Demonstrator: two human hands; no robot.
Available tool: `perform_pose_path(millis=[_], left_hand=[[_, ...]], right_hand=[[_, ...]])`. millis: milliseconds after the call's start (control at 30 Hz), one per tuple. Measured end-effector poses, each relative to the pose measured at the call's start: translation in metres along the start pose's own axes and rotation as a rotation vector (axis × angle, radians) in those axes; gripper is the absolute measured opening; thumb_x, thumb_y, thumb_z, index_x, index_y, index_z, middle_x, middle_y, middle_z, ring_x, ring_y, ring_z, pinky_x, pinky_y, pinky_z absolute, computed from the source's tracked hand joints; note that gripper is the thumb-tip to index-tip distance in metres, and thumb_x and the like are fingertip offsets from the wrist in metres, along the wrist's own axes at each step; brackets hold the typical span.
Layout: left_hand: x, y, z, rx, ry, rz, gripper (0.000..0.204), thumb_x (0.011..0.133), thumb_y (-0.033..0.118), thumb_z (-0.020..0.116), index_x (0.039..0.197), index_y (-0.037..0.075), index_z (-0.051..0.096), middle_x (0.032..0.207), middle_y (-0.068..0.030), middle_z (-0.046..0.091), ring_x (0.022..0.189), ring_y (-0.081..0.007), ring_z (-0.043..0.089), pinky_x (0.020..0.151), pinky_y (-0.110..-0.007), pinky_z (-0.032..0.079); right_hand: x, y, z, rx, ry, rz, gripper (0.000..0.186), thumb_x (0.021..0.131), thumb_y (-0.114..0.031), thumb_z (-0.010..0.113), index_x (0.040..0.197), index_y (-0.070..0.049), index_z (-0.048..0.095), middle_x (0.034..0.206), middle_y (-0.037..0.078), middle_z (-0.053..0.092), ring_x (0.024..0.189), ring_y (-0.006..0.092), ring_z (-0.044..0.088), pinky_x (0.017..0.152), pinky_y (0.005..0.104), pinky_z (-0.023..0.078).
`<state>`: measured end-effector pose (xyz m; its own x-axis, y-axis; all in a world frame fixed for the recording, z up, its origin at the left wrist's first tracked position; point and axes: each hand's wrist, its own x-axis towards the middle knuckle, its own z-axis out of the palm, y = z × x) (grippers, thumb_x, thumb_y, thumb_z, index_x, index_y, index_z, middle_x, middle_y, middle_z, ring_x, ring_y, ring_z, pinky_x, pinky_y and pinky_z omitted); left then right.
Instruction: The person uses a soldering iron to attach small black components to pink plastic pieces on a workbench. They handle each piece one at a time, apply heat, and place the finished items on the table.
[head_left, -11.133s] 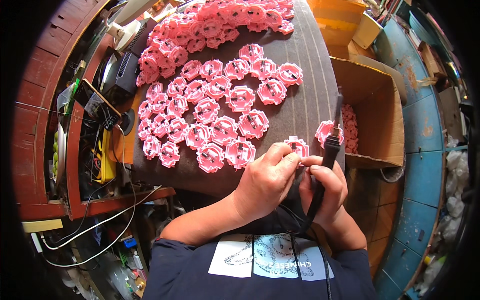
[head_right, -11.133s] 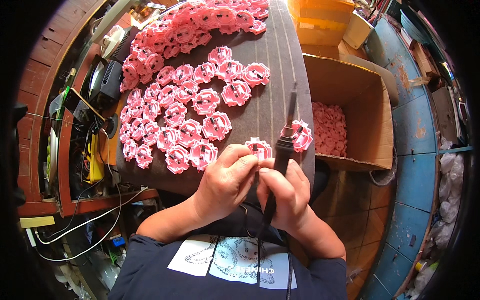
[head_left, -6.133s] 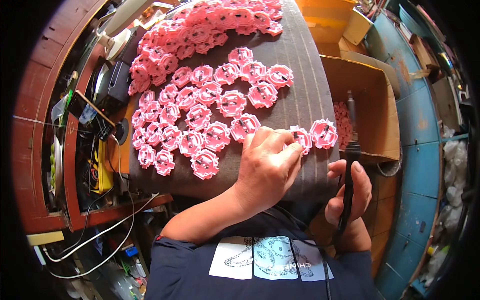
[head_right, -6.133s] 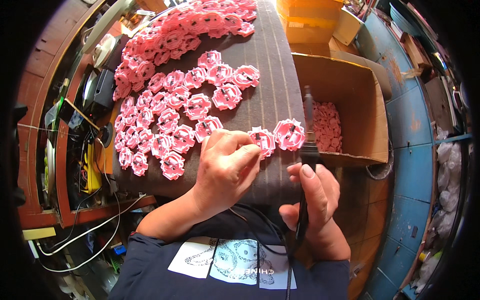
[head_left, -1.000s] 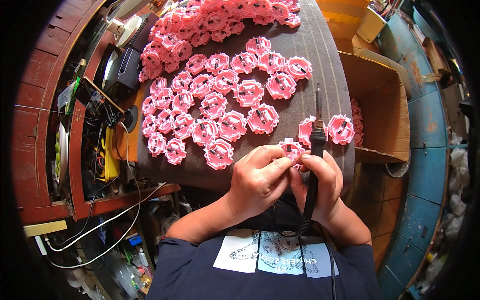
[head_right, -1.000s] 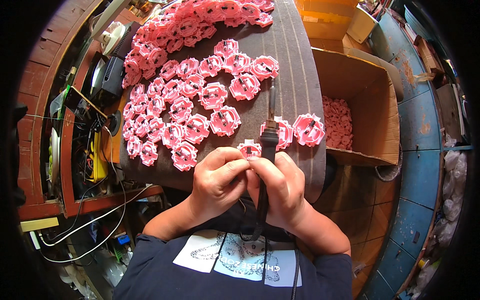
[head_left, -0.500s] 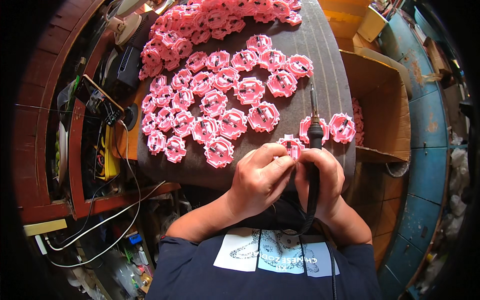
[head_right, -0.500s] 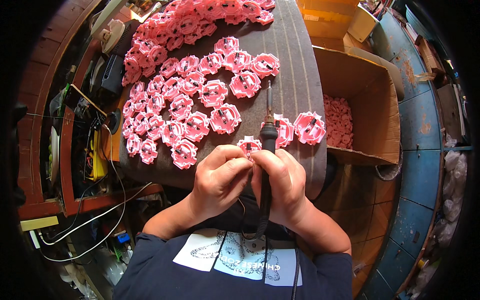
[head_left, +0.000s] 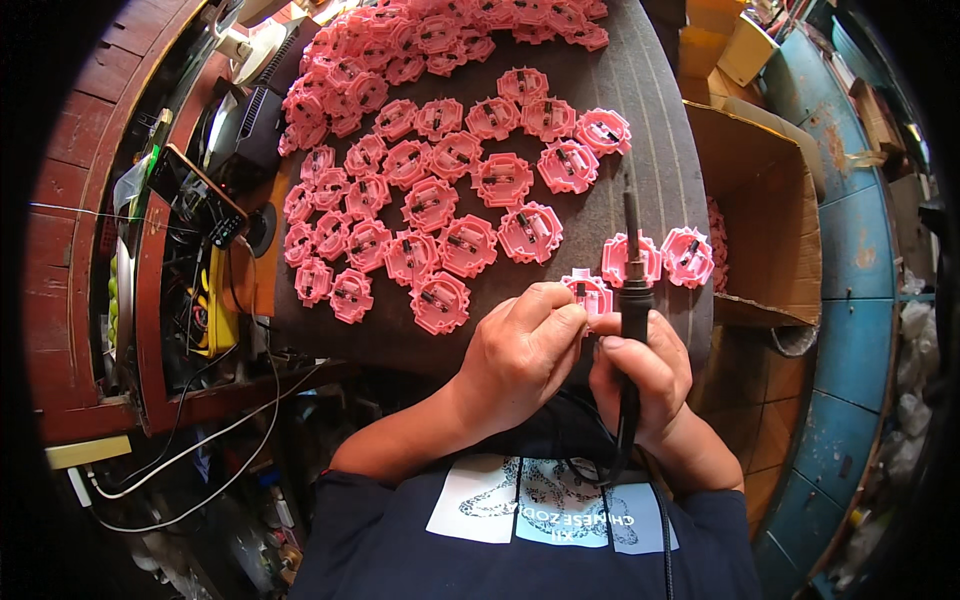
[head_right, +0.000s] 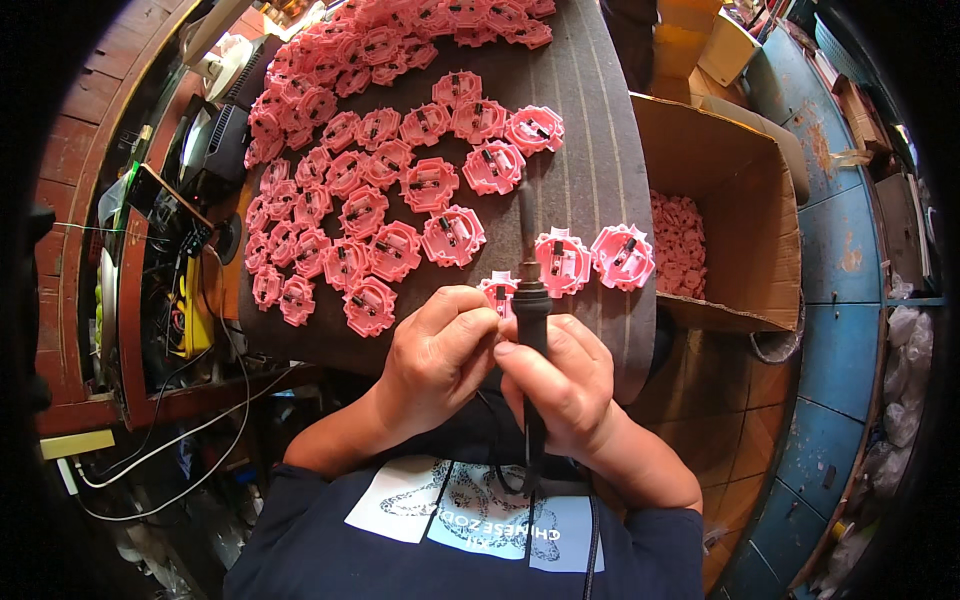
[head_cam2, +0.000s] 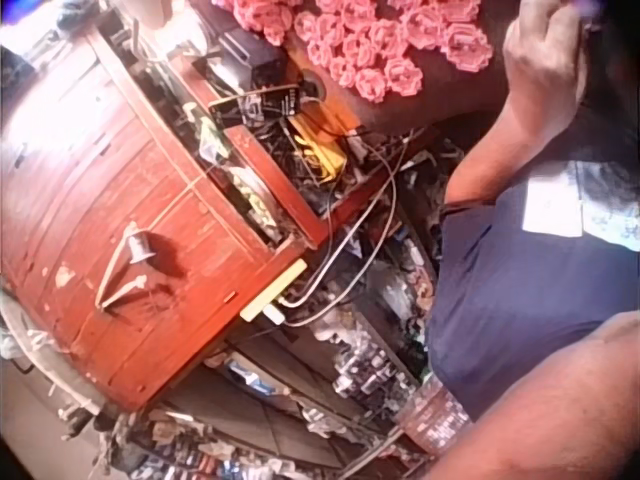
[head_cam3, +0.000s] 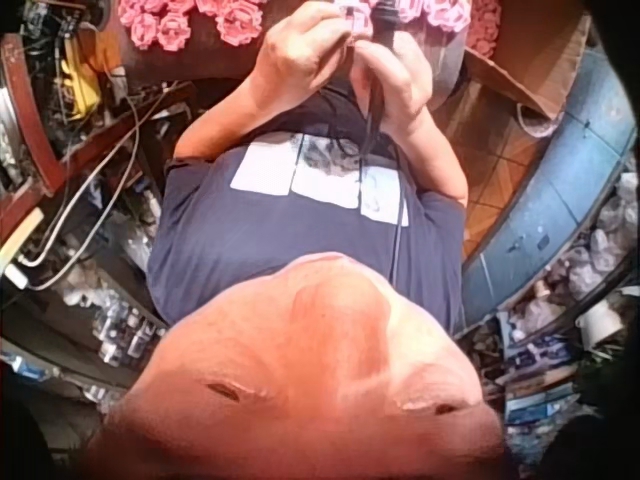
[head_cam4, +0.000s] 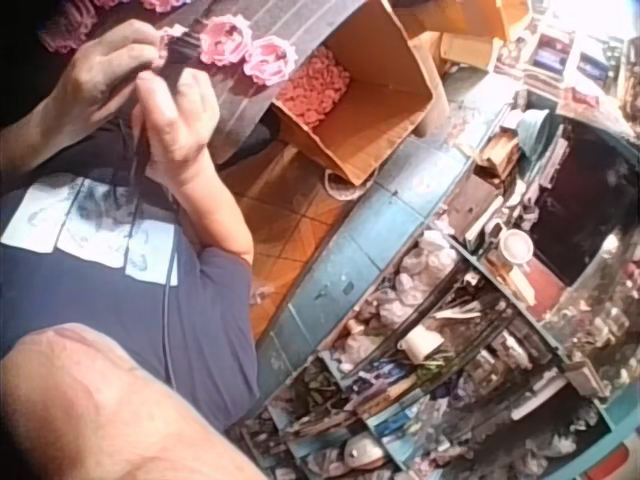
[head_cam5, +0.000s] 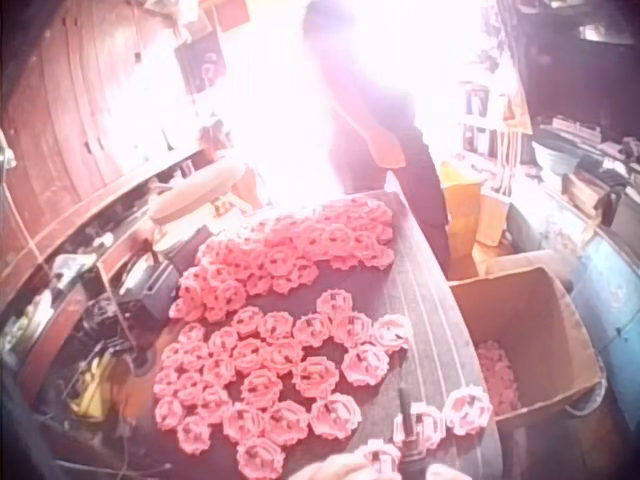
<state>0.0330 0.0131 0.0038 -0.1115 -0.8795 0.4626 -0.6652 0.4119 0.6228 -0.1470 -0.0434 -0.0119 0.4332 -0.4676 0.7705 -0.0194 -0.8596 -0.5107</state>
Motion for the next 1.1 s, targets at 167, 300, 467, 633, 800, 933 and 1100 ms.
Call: perform_pose_path(millis=[167, 300, 467, 633, 800, 933, 1100], left_hand=[[-0.003, -0.002, 0.005, -0.008, 0.057, -0.021, 0.028, 0.082, 0.000, 0.077, 0.109, 0.003, 0.069, 0.106, -0.0139, 0.066, 0.085, -0.0342, 0.070, 0.071, -0.042, 0.058], [-0.004, -0.005, 0.009, -0.020, 0.093, -0.010, 0.030, 0.080, 0.000, 0.078, 0.109, 0.004, 0.070, 0.106, -0.0128, 0.066, 0.083, -0.0333, 0.070, 0.069, -0.042, 0.057], [-0.002, 0.000, 0.003, -0.004, 0.043, -0.009, 0.029, 0.080, -0.005, 0.078, 0.107, 0.001, 0.070, 0.104, -0.0151, 0.067, 0.086, -0.0332, 0.071, 0.069, -0.041, 0.058], [0.000, 0.001, 0.002, -0.014, 0.043, -0.010, 0.028, 0.079, -0.010, 0.078, 0.104, -0.001, 0.070, 0.103, -0.0163, 0.068, 0.086, -0.0334, 0.071, 0.070, -0.040, 0.059], [0.001, 0.002, 0.004, -0.012, 0.046, -0.012, 0.028, 0.079, -0.011, 0.078, 0.103, -0.001, 0.069, 0.103, -0.0157, 0.068, 0.084, -0.0330, 0.071, 0.070, -0.039, 0.059], [0.000, 0.002, 0.003, -0.004, 0.053, -0.014, 0.028, 0.079, -0.010, 0.078, 0.104, -0.001, 0.069, 0.104, -0.0157, 0.068, 0.084, -0.0327, 0.072, 0.070, -0.039, 0.059], [0.001, 0.001, 0.004, 0.005, 0.056, 0.000, 0.028, 0.080, -0.008, 0.079, 0.105, -0.001, 0.070, 0.105, -0.0161, 0.068, 0.084, -0.0332, 0.072, 0.070, -0.040, 0.059]], right_hand=[[-0.001, 0.001, 0.002, -0.044, -0.003, -0.009, 0.042, 0.087, 0.013, 0.068, 0.125, -0.001, 0.053, 0.099, 0.023, 0.072, 0.074, 0.0343, 0.069, 0.063, 0.0424, 0.057], [-0.004, 0.002, 0.003, -0.066, -0.012, 0.003, 0.043, 0.086, 0.009, 0.070, 0.125, 0.000, 0.056, 0.100, 0.022, 0.071, 0.074, 0.0350, 0.068, 0.062, 0.0430, 0.055], [-0.001, -0.002, -0.003, -0.050, 0.009, 0.041, 0.043, 0.084, 0.000, 0.077, 0.124, 0.000, 0.062, 0.096, 0.019, 0.071, 0.072, 0.0344, 0.067, 0.061, 0.0439, 0.054], [-0.026, -0.002, -0.035, 0.091, 0.011, 0.103, 0.058, 0.102, -0.043, 0.069, 0.135, 0.003, 0.060, 0.086, 0.014, 0.069, 0.068, 0.0289, 0.067, 0.062, 0.0413, 0.055], [-0.022, -0.005, -0.047, 0.048, -0.004, 0.046, 0.053, 0.107, -0.045, 0.063, 0.132, 0.002, 0.061, 0.085, 0.013, 0.066, 0.068, 0.0282, 0.064, 0.061, 0.0407, 0.052], [-0.026, -0.014, -0.060, 0.018, -0.096, 0.058, 0.043, 0.106, -0.041, 0.064, 0.125, -0.002, 0.066, 0.083, 0.011, 0.063, 0.065, 0.0272, 0.058, 0.058, 0.0400, 0.048], [-0.022, -0.015, -0.062, 0.032, -0.105, 0.012, 0.025, 0.096, -0.021, 0.065, 0.114, -0.004, 0.069, 0.071, 0.003, 0.060, 0.056, 0.0215, 0.053, 0.052, 0.0365, 0.041]])
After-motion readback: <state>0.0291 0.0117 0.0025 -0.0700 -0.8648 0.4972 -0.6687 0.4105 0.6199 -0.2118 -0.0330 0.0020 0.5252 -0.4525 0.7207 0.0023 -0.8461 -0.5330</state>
